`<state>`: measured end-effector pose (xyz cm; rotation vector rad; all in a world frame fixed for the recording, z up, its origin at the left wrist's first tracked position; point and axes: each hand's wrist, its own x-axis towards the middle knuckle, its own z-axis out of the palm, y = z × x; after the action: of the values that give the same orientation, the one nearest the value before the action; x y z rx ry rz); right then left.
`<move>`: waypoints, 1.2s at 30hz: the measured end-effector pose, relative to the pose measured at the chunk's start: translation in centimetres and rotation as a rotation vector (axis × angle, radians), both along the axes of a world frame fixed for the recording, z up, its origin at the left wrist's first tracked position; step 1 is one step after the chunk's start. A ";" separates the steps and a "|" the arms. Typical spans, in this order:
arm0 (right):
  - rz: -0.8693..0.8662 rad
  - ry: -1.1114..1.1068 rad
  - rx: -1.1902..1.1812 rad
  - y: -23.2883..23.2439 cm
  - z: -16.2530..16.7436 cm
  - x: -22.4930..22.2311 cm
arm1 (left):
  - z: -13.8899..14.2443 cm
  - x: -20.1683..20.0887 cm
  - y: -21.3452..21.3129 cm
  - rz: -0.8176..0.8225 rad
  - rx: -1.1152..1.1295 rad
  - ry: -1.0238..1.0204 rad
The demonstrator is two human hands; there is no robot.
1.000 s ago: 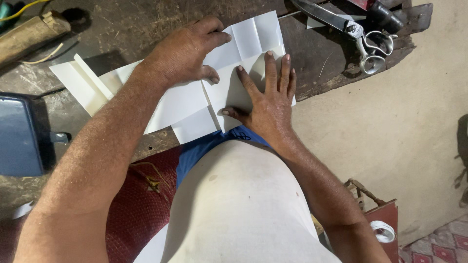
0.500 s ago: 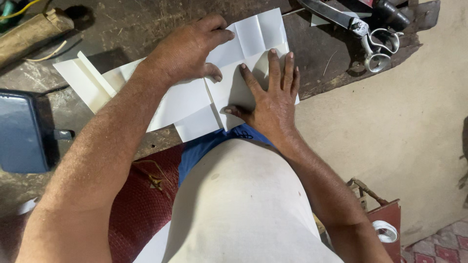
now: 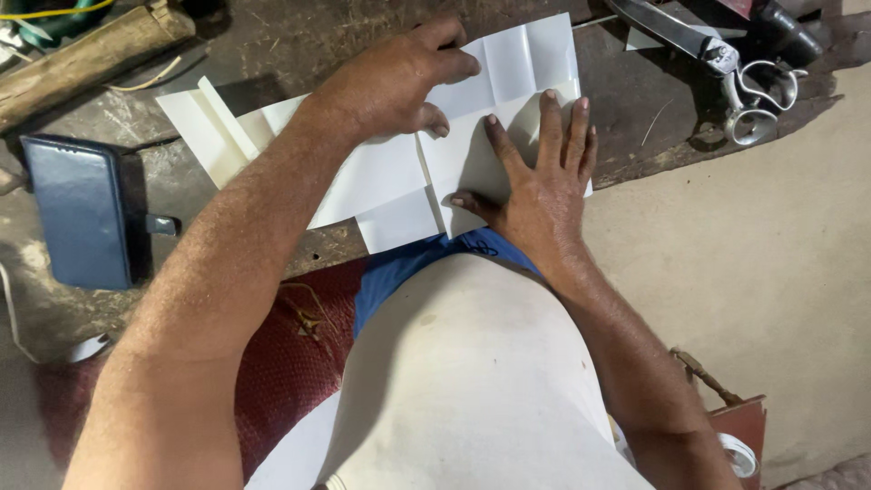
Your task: The person folds and creases white plastic sheets on a wooden workbench, aligning edges and pressing folds flat by hand. They pick up and reposition sheets one at a time, and occasionally use scissors to trim a sheet edge.
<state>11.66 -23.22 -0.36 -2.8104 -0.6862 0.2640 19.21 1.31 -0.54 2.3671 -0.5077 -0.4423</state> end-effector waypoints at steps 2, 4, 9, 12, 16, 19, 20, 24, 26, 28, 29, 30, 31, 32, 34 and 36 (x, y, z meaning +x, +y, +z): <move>0.002 0.016 -0.003 0.1 0.3 0.1 | 0.0 0.1 -0.1 0.008 0.017 0.001; -0.002 0.035 0.001 0.3 0.5 0.1 | 0.1 0.3 -0.3 0.007 0.028 0.006; -0.017 0.079 0.016 0.5 1.0 0.1 | 0.3 1.0 -0.4 -0.029 0.061 0.032; -0.002 0.073 0.012 0.5 0.9 0.2 | 0.4 1.1 -0.3 -0.044 0.072 0.029; 0.002 0.058 0.016 0.5 0.7 0.3 | 0.6 1.0 -0.3 -0.050 0.100 0.048; 0.005 0.041 0.020 0.4 0.8 0.2 | 1.1 1.1 -0.3 -0.045 0.101 0.105; 0.000 0.041 0.022 0.3 0.8 0.2 | 1.3 1.2 -0.4 -0.046 0.096 0.123; -0.013 0.022 0.038 0.3 0.8 0.6 | 2.4 1.3 -0.9 -0.075 0.153 0.135; -0.017 0.033 0.030 0.2 0.9 0.7 | 3.0 1.3 -1.2 -0.069 0.168 0.177; -0.015 0.035 0.035 0.2 1.0 0.8 | 3.5 1.4 -1.3 -0.059 0.206 0.231; -0.014 0.031 0.041 0.1 1.0 0.8 | 3.7 1.4 -1.5 -0.055 0.226 0.259; -0.013 0.028 0.047 0.1 1.1 0.8 | 3.9 1.4 -1.6 -0.059 0.240 0.259; -0.016 0.033 0.044 0.0 1.2 0.9 | 4.0 1.5 -1.7 -0.063 0.256 0.259; -0.018 0.039 0.041 0.0 1.3 0.9 | 4.1 1.5 -1.7 -0.066 0.271 0.261; -0.020 0.047 0.036 -0.1 1.4 1.0 | 4.3 1.5 -1.8 -0.077 0.277 0.221; -0.015 0.051 0.034 -0.1 1.4 1.2 | 4.4 1.6 -1.9 -0.076 0.277 0.217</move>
<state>12.89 -23.35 1.04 -2.7654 -0.6520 0.3169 20.78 -0.56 3.81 2.5261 -0.4603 -0.8420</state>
